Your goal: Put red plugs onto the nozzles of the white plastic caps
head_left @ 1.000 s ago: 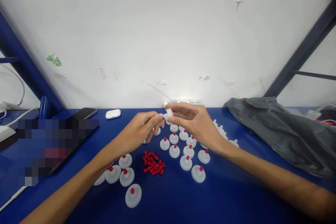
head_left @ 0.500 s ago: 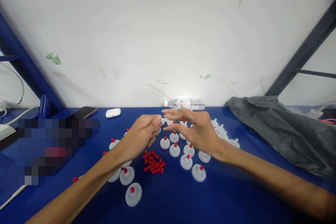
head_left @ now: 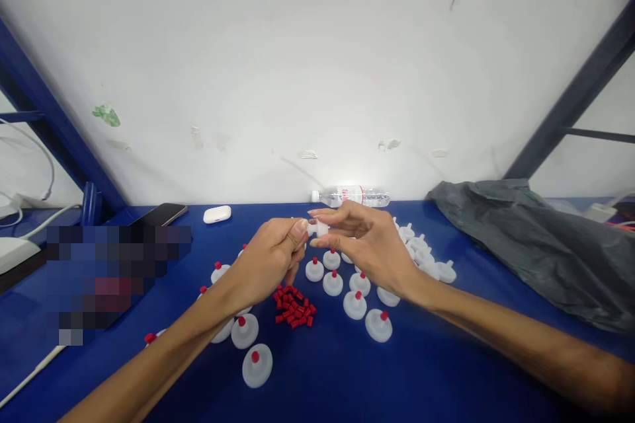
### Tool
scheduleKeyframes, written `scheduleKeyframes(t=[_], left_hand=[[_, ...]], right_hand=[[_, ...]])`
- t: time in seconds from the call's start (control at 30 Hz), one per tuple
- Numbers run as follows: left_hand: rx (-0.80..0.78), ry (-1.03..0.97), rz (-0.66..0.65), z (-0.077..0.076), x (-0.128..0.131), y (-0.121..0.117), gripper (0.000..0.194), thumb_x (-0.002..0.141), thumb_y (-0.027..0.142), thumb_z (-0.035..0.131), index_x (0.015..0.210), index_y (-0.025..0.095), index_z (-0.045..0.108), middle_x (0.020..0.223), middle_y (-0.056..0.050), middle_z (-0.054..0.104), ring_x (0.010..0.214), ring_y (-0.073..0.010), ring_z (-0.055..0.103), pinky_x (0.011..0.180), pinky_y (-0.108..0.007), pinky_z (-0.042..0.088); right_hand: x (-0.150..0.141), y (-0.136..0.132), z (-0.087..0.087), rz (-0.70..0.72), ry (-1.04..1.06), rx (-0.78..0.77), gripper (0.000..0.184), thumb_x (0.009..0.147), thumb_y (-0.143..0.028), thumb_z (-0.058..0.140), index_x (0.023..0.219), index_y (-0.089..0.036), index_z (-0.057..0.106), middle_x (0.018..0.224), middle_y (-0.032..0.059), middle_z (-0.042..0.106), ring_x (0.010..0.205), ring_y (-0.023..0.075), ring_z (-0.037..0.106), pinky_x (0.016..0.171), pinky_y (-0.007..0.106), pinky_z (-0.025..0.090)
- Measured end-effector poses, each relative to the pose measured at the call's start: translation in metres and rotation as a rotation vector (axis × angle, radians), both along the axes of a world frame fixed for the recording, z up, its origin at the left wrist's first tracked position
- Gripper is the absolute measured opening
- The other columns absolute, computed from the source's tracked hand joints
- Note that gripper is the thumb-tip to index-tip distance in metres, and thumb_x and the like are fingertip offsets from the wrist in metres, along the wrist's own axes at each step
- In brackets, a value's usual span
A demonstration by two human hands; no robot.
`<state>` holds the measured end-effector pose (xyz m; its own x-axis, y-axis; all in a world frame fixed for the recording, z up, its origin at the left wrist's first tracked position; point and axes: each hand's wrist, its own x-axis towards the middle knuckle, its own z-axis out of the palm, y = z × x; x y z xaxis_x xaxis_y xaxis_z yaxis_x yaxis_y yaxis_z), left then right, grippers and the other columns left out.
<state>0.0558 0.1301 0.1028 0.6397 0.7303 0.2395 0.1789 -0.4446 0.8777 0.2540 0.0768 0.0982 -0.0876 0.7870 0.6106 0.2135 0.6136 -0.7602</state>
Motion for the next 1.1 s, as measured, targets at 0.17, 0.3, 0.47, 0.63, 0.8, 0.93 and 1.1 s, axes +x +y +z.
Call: scheduleKeyframes(t=[0.17, 0.3, 0.47, 0.63, 0.8, 0.93, 1.1], left_hand=[[-0.020, 0.024, -0.049, -0.005, 0.002, 0.002, 0.060, 0.107, 0.070, 0.036, 0.066, 0.025, 0.037, 0.053, 0.009, 0.039, 0.041, -0.0111, 0.055, 0.049, -0.027, 0.040], [0.036, 0.080, -0.047, -0.004, -0.001, 0.006, 0.058, 0.107, 0.069, 0.033, 0.069, 0.025, 0.038, 0.056, 0.009, 0.040, 0.044, -0.0115, 0.053, 0.050, -0.027, 0.044], [0.191, 0.210, 0.050, 0.006, -0.007, 0.010, 0.059, 0.108, 0.065, 0.036, 0.073, 0.022, 0.057, 0.068, 0.001, 0.057, 0.060, -0.0149, 0.054, 0.054, -0.028, 0.042], [0.190, 0.297, 0.116, 0.015, -0.024, 0.019, 0.054, 0.093, 0.070, 0.066, 0.126, 0.029, 0.076, 0.157, -0.012, 0.048, 0.098, -0.0212, 0.070, 0.064, -0.029, 0.057], [0.069, 0.393, 0.059, 0.034, -0.042, 0.027, 0.047, 0.092, 0.071, 0.069, 0.125, 0.039, 0.081, 0.176, -0.004, 0.031, 0.068, -0.0075, 0.066, 0.055, -0.027, 0.058], [-0.062, 0.522, -0.084, 0.041, -0.043, 0.028, 0.040, 0.091, 0.062, 0.071, 0.100, 0.027, 0.086, 0.132, -0.009, 0.076, 0.057, -0.0129, 0.068, 0.044, -0.025, 0.052], [-0.096, 0.723, -0.123, 0.027, -0.045, 0.028, 0.019, 0.085, 0.034, 0.070, 0.092, 0.023, 0.084, 0.080, -0.002, 0.081, 0.034, -0.0118, 0.058, 0.038, -0.022, 0.043]], right_hand=[[0.010, 0.007, -0.014, -0.081, -0.221, 0.266, 0.008, 0.100, -0.032, 0.077, 0.108, -0.031, 0.077, 0.106, -0.0007, 0.086, 0.106, 0.0288, 0.083, 0.086, 0.045, 0.073], [0.013, 0.008, -0.010, -0.060, -0.407, 0.292, 0.016, 0.107, -0.028, 0.066, 0.120, -0.034, 0.072, 0.128, 0.0002, 0.080, 0.104, 0.0245, 0.082, 0.088, 0.044, 0.071], [0.012, 0.008, -0.002, -0.153, -0.852, 0.292, 0.022, 0.113, -0.023, 0.047, 0.130, -0.027, 0.060, 0.129, 0.0126, 0.071, 0.106, 0.0279, 0.073, 0.083, 0.045, 0.066], [0.020, 0.015, -0.001, -0.196, -0.954, 0.308, 0.029, 0.113, -0.019, 0.037, 0.129, -0.018, 0.060, 0.126, 0.0137, 0.067, 0.084, 0.0221, 0.069, 0.068, 0.039, 0.060], [0.025, 0.023, -0.005, -0.182, -0.975, 0.264, 0.037, 0.117, -0.025, 0.033, 0.135, -0.014, 0.063, 0.131, 0.0154, 0.070, 0.098, 0.0255, 0.073, 0.084, 0.045, 0.064], [0.025, 0.025, -0.010, -0.147, -1.014, 0.247, 0.047, 0.118, -0.038, 0.035, 0.143, -0.012, 0.066, 0.140, 0.0173, 0.072, 0.136, 0.0341, 0.063, 0.116, 0.058, 0.052], [0.027, 0.025, -0.014, -0.072, -1.079, 0.185, 0.050, 0.119, -0.044, 0.033, 0.137, -0.018, 0.073, 0.139, 0.0105, 0.076, 0.136, 0.0337, 0.065, 0.122, 0.062, 0.044]])
